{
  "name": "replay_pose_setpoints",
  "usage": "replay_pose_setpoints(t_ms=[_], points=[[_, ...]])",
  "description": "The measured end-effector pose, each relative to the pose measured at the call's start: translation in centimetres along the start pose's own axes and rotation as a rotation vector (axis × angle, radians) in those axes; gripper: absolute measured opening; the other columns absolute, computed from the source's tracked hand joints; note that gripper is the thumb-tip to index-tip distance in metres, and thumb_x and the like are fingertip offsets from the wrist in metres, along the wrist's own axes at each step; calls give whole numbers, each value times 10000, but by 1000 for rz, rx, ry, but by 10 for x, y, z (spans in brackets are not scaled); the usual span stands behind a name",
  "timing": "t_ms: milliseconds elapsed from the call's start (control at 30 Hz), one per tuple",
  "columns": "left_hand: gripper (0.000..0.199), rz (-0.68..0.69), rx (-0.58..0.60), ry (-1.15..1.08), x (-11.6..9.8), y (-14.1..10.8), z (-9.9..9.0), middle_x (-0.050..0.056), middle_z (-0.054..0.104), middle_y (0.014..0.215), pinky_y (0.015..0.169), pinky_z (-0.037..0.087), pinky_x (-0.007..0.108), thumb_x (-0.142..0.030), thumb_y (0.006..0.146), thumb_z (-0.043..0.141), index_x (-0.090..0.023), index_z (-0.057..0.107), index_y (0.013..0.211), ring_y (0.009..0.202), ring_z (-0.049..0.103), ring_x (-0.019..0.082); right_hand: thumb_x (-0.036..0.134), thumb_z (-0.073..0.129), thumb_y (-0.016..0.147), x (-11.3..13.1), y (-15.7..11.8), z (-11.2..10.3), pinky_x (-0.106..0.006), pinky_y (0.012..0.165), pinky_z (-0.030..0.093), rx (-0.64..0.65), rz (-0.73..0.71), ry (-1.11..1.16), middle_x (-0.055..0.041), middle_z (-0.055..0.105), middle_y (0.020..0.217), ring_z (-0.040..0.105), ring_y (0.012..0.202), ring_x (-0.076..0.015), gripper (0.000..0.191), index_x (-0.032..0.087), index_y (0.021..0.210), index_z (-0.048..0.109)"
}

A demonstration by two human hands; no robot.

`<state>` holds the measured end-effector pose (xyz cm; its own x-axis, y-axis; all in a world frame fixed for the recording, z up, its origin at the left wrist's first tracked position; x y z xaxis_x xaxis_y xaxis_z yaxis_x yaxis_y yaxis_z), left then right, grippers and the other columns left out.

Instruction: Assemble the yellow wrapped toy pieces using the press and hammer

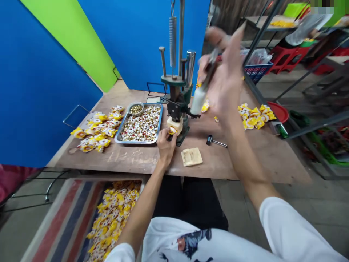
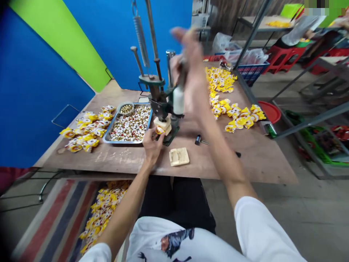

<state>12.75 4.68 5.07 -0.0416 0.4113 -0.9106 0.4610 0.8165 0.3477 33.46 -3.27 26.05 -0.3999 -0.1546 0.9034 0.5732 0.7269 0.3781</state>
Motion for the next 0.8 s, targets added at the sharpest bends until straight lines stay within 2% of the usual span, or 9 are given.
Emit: replay_pose_setpoints(t_ms=[67, 133, 200, 267, 367, 467, 633, 700, 800], points=[[359, -29, -4, -41, -4, 5, -5, 97, 747, 1208, 952, 671, 363, -395, 902, 890, -226, 718, 1168, 1103, 754, 236, 1002, 352, 968, -34, 36, -41, -411, 1121, 550, -153, 251, 13, -79, 684, 1347, 656, 1207, -201, 979, 218, 1520, 546], [437, -182, 11, -156, -3, 5, -14, 77, 769, 1106, 881, 695, 386, -427, 841, 949, -233, 683, 1127, 989, 781, 231, 944, 255, 1029, -72, 30, -60, -464, 1142, 547, -245, 389, -16, -132, 623, 1474, 641, 1297, -223, 959, 197, 1593, 463], [491, -436, 88, -332, 1, -6, -22, 50, 771, 980, 806, 717, 413, -475, 788, 982, -229, 636, 1034, 863, 792, 222, 912, 382, 1030, -94, -15, -60, -492, 1155, 552, -284, 329, -94, -125, 583, 1544, 601, 1406, -270, 850, 278, 1586, 492], [502, -674, 230, -493, 2, -25, -27, 56, 782, 937, 784, 731, 445, -513, 774, 984, -217, 611, 930, 807, 801, 226, 835, 612, 990, -93, -81, -43, -497, 1155, 564, -237, 154, -216, -116, 570, 1570, 586, 1439, -311, 762, 340, 1563, 528], [475, -845, 440, -598, -9, -53, -27, 106, 820, 1021, 787, 733, 426, -561, 795, 962, -189, 681, 888, 811, 817, 236, 626, 818, 958, -78, -172, 6, -502, 1179, 560, 149, 50, -227, -121, 576, 1586, 616, 1411, -327, 731, 347, 1576, 545], [483, -825, 553, -552, -19, -68, -19, 96, 819, 892, 682, 691, 345, -612, 833, 926, -178, 722, 889, 700, 787, 208, 489, 785, 1025, -70, -218, 33, -500, 1198, 537, 375, 59, -181, -106, 673, 1469, 649, 1369, -311, 523, 323, 1499, 637], [606, -691, 479, -388, -9, -79, 2, 1, 700, 604, 456, 485, 249, -679, 734, 970, -218, 607, 883, 467, 627, 155, 467, 777, 1032, -99, -230, 21, -565, 1198, 497, 352, 120, -313, -112, 732, 1358, 642, 1313, -340, 421, 313, 1422, 741], [628, -676, 442, -357, -2, -86, 9, -23, 665, 600, 429, 410, 228, -690, 713, 974, -220, 594, 884, 440, 557, 124, 485, 792, 1014, -114, -233, 16, -599, 1214, 478, 360, 137, -387, -120, 696, 1383, 610, 1347, -358, 420, 341, 1408, 773], [597, -570, 376, -314, 2, -82, 7, -7, 690, 720, 495, 445, 236, -653, 724, 978, -215, 616, 906, 533, 588, 122, 523, 789, 1007, -128, -239, 11, -615, 1225, 471, 357, 162, -433, -117, 637, 1437, 588, 1379, -368, 442, 390, 1428, 777]])
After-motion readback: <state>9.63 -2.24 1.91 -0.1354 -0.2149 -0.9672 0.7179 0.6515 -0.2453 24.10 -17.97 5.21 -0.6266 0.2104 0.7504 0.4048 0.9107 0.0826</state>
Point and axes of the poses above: each hand's wrist, its own y-axis towards the middle knuckle, its own z-axis out of the palm, x = y × z, the point moved 5 cm from there along y, towards the middle knuckle
